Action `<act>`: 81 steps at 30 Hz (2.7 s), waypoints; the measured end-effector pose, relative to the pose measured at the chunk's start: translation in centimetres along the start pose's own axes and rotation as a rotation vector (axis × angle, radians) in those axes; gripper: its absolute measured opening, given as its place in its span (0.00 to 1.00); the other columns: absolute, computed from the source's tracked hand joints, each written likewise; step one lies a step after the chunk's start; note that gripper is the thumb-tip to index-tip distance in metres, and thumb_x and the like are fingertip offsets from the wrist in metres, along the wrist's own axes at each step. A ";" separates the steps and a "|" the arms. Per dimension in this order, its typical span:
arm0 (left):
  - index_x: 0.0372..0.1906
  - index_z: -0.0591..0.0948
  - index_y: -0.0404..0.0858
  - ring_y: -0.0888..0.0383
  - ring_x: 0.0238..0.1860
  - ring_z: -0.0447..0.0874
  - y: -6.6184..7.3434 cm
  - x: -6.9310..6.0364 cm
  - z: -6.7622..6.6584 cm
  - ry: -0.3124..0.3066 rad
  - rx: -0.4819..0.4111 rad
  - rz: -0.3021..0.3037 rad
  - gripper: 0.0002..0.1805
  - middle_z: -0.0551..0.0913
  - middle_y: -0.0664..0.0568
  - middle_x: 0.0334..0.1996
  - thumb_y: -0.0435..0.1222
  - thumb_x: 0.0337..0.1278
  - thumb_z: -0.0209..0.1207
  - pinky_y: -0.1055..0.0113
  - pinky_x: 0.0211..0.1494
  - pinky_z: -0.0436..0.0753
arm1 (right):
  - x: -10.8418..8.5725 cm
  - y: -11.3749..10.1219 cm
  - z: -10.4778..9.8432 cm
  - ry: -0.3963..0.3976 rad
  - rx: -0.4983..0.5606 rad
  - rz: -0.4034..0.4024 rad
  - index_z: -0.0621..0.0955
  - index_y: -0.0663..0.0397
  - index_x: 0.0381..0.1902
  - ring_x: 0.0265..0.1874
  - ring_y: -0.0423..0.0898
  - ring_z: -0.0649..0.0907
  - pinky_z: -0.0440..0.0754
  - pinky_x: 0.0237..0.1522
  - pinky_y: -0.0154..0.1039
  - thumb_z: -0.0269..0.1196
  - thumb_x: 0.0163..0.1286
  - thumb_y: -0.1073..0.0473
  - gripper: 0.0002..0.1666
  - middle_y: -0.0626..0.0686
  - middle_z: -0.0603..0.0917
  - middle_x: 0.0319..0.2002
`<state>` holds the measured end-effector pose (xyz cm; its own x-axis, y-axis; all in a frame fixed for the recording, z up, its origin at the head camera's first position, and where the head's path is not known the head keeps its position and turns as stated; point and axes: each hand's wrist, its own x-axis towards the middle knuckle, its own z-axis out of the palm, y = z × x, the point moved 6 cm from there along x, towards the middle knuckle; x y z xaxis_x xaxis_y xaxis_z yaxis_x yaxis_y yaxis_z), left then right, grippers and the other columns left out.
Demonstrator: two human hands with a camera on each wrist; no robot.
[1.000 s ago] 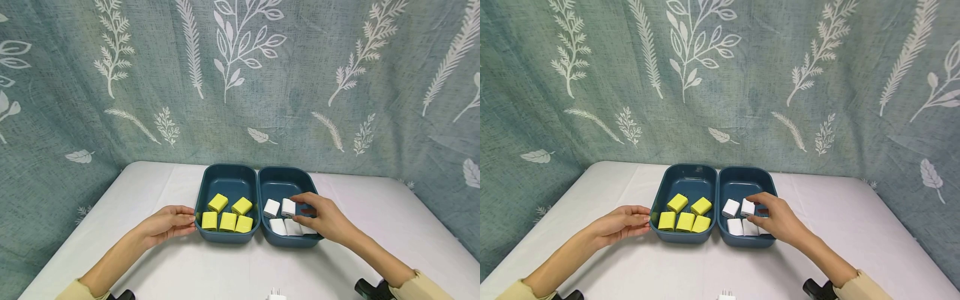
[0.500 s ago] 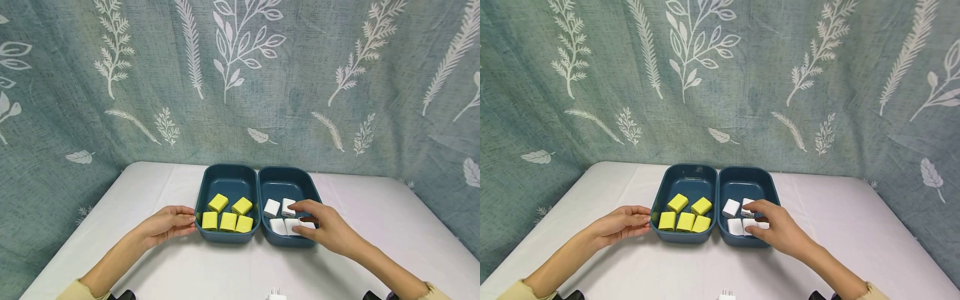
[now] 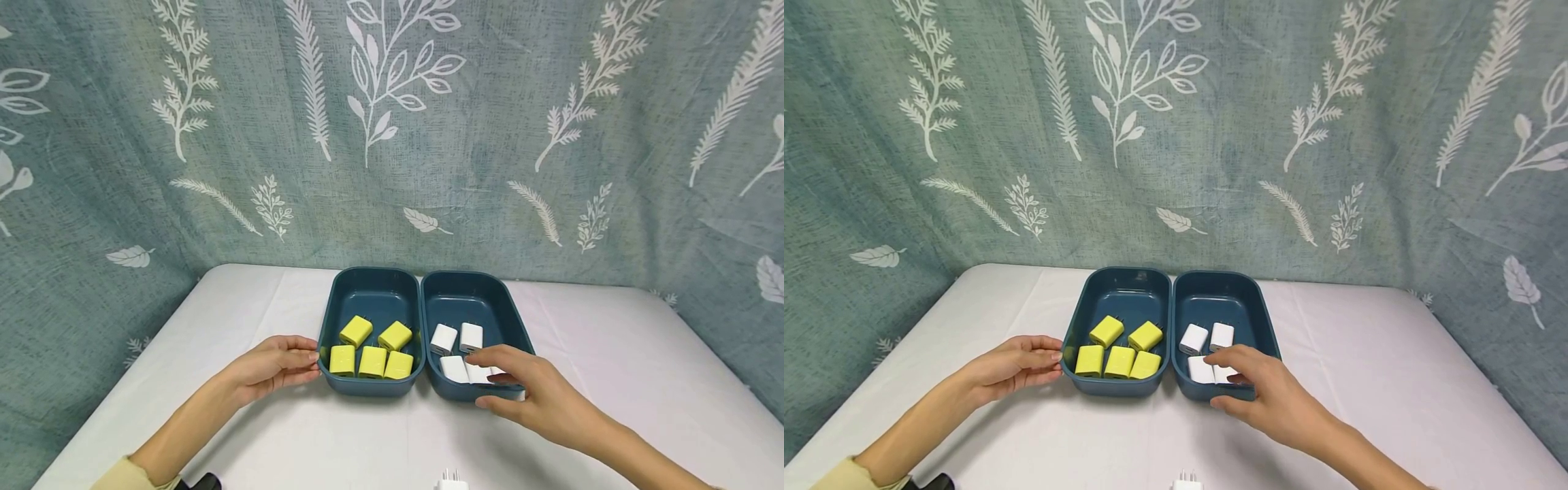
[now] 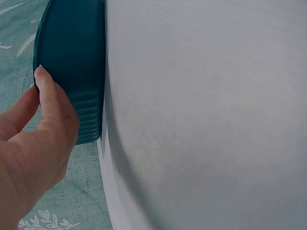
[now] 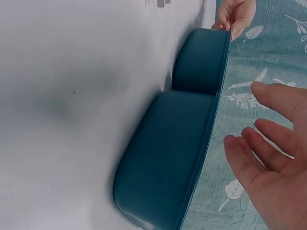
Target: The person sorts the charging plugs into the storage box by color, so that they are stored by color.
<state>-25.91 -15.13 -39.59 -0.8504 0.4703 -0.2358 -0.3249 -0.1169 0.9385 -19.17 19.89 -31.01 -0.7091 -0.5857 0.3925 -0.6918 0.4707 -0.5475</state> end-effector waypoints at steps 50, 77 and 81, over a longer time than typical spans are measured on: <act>0.59 0.65 0.18 0.54 0.43 0.85 0.0 0.1 0.0 -0.005 -0.003 0.010 0.21 0.79 0.42 0.40 0.26 0.67 0.56 0.64 0.54 0.84 | -5.5 -2.4 9.2 -0.109 -0.100 -0.230 0.84 0.43 0.47 0.42 0.33 0.78 0.77 0.44 0.19 0.67 0.69 0.55 0.09 0.37 0.81 0.44; 0.58 0.65 0.19 0.54 0.43 0.85 -0.1 0.0 -0.1 0.002 -0.001 0.008 0.21 0.79 0.43 0.40 0.26 0.67 0.56 0.64 0.54 0.84 | -4.8 -1.4 4.3 -0.181 -0.015 -0.144 0.79 0.46 0.60 0.51 0.40 0.78 0.84 0.47 0.35 0.71 0.64 0.52 0.27 0.43 0.80 0.54; 0.58 0.65 0.19 0.54 0.43 0.85 -0.1 0.0 -0.1 -0.001 0.000 0.008 0.21 0.80 0.43 0.40 0.26 0.67 0.56 0.65 0.53 0.85 | -4.1 -1.2 2.9 -0.158 -0.010 -0.065 0.80 0.43 0.59 0.50 0.40 0.78 0.85 0.46 0.34 0.70 0.65 0.52 0.25 0.43 0.80 0.54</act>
<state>-25.94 -15.15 -39.69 -0.8527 0.4698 -0.2284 -0.3185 -0.1210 0.9402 -15.01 19.83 -34.12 -0.6333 -0.7109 0.3057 -0.7375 0.4347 -0.5169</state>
